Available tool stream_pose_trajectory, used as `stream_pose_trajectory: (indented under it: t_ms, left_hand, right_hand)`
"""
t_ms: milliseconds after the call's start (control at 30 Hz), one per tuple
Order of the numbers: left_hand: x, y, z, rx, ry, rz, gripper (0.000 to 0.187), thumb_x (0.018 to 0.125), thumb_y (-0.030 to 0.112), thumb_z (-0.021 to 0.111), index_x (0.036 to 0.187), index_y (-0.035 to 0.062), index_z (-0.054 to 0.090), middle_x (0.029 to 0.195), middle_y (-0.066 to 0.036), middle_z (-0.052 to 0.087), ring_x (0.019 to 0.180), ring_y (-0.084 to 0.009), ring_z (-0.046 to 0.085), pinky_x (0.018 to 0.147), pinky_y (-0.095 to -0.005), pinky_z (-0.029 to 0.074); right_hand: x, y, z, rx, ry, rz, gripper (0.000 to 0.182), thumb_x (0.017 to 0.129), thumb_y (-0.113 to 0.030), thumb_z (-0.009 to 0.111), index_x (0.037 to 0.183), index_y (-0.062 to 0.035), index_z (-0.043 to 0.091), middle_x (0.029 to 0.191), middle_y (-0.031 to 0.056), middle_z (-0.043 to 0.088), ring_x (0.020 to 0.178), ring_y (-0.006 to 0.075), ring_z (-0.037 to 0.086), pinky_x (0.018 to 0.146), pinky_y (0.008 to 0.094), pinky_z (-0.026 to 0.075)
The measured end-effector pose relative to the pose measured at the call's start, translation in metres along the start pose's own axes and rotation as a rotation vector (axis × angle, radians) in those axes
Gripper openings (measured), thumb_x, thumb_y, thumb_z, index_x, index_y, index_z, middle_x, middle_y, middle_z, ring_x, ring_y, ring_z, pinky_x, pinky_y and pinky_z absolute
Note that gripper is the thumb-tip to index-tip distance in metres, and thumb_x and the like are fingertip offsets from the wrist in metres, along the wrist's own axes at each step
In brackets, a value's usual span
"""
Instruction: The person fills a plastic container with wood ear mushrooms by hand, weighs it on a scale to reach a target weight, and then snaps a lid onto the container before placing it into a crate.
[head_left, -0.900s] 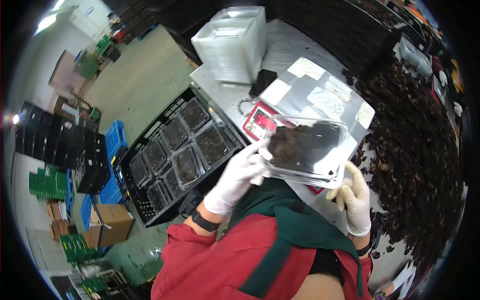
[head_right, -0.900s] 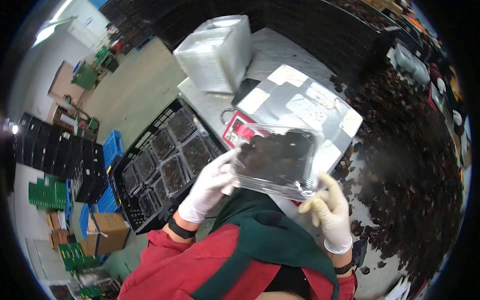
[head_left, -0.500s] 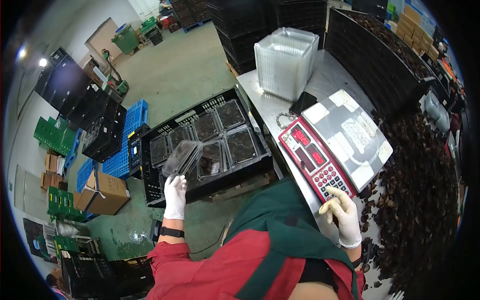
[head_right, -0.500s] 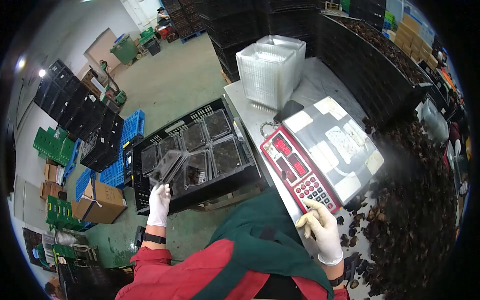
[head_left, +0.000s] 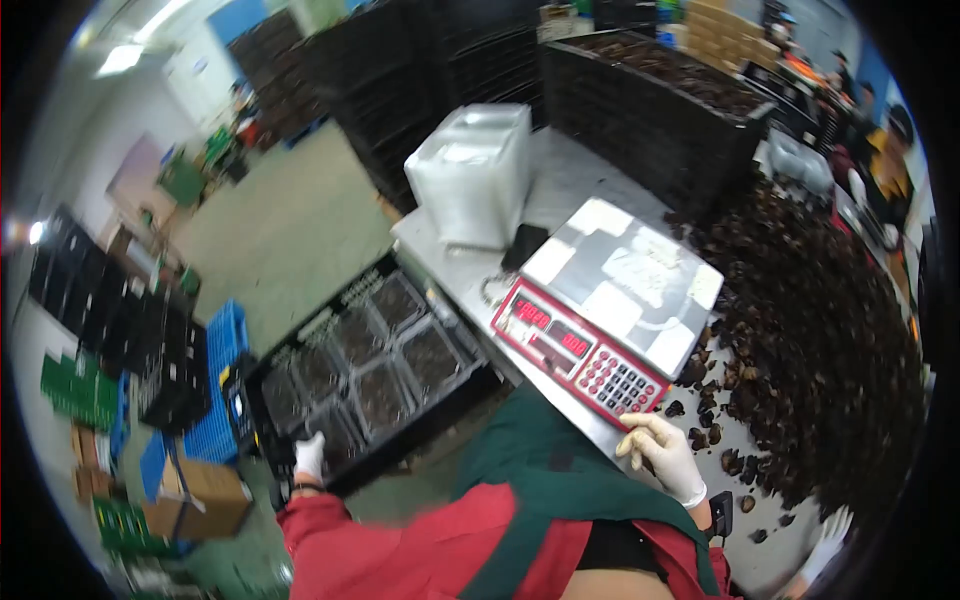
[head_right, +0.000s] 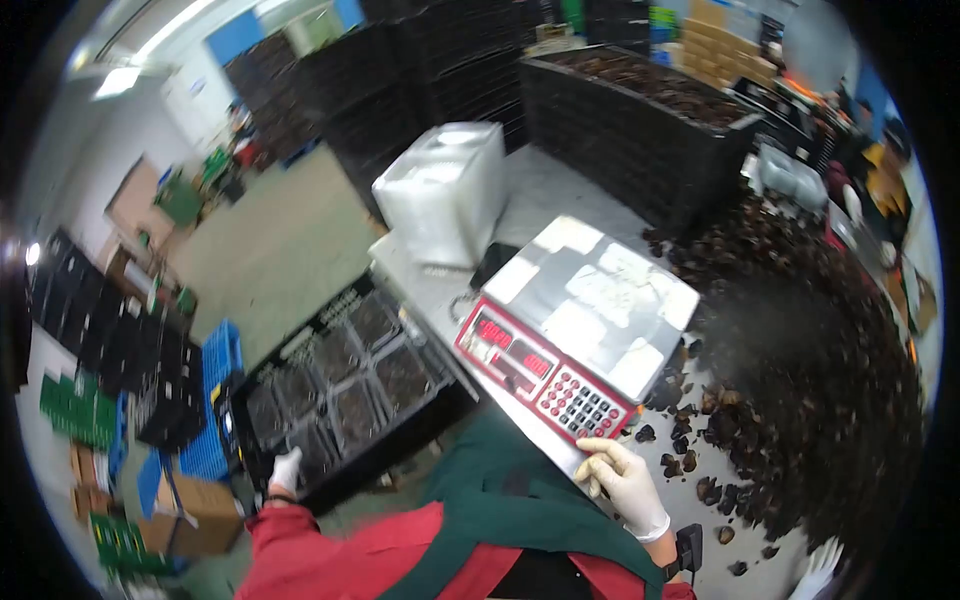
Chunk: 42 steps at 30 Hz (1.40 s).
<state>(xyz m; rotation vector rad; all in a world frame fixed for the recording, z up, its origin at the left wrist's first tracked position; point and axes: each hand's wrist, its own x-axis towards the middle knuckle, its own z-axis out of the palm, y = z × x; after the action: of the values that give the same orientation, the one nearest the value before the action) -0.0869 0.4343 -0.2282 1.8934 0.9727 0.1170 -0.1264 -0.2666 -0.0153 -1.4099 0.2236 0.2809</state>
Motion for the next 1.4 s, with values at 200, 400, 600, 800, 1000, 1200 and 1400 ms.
stream_pose_trajectory:
  t_ms: [200,400,600,800,1000,1200,1400]
  left_hand:
    - [-0.029,0.173,0.058,1.206,-0.354,0.053,0.063,0.083,0.052,0.063,0.115,-0.0018,0.068,0.120,-0.026,0.065,0.121,-0.0370,0.059,0.103,-0.0436,0.046]
    - [-0.123,0.474,0.198,0.267,-0.300,1.350,0.023,0.095,0.007,0.058,0.114,-0.0042,0.064,0.115,-0.017,0.067,0.107,-0.0276,0.062,0.098,-0.0353,0.046]
    - [-0.030,0.599,0.359,1.034,-0.070,1.993,0.034,0.100,0.025,0.057,0.113,-0.0057,0.066,0.084,-0.015,0.067,0.070,-0.0272,0.063,0.064,-0.0400,0.050]
    - [-0.053,0.613,0.368,0.488,-0.725,1.285,0.037,0.099,0.029,0.058,0.086,-0.0043,0.050,0.071,0.000,0.048,0.064,-0.0108,0.044,0.056,-0.0310,0.036]
    - [-0.111,0.619,0.354,0.368,-0.950,1.102,0.057,0.096,0.037,0.065,0.135,-0.0036,0.056,0.112,-0.012,0.068,0.094,-0.0152,0.057,0.078,-0.0305,0.047]
    - [-0.138,0.629,0.346,0.662,-0.770,1.091,0.055,0.099,0.033,0.060,0.138,-0.0058,0.052,0.123,-0.013,0.065,0.099,-0.0211,0.058,0.086,-0.0344,0.047]
    - [-0.160,0.620,0.337,0.529,-0.777,1.090,0.053,0.098,0.033,0.061,0.134,-0.0057,0.056,0.121,-0.015,0.067,0.099,-0.0235,0.059,0.089,-0.0357,0.047]
  right_hand:
    - [-0.002,0.011,-0.021,0.044,0.150,0.010,0.027,0.099,-0.007,0.051,0.122,0.0021,0.062,0.083,0.0053,0.068,0.061,0.0048,0.052,0.059,0.0195,0.043]
    - [0.012,0.006,-0.047,-0.218,0.317,-0.075,0.026,0.098,-0.025,0.058,0.105,-0.0060,0.074,0.066,0.0016,0.062,0.058,0.0058,0.055,0.056,0.0255,0.045]
    - [-0.056,0.015,-0.070,-0.300,0.598,0.101,0.024,0.091,-0.023,0.057,0.094,-0.0057,0.073,0.070,0.0046,0.068,0.058,0.0139,0.061,0.059,0.0310,0.049]
    - [-0.182,0.068,-0.067,-0.364,0.538,0.613,0.026,0.088,-0.027,0.058,0.088,-0.0086,0.076,0.070,0.0057,0.071,0.062,0.0163,0.065,0.062,0.0307,0.051]
    - [-0.211,0.095,-0.070,-0.460,0.335,0.860,0.023,0.086,-0.024,0.062,0.093,-0.0080,0.078,0.077,0.0057,0.075,0.071,0.0162,0.069,0.073,0.0315,0.053]
    - [-0.194,0.058,-0.107,-0.828,0.944,0.224,0.020,0.086,-0.023,0.060,0.085,-0.0093,0.074,0.081,0.0072,0.073,0.078,0.0260,0.068,0.075,0.0373,0.054]
    - [-0.171,0.084,-0.116,-1.113,1.215,0.129,0.017,0.085,-0.022,0.058,0.087,-0.0117,0.071,0.082,0.0066,0.070,0.092,0.0281,0.061,0.079,0.0416,0.052]
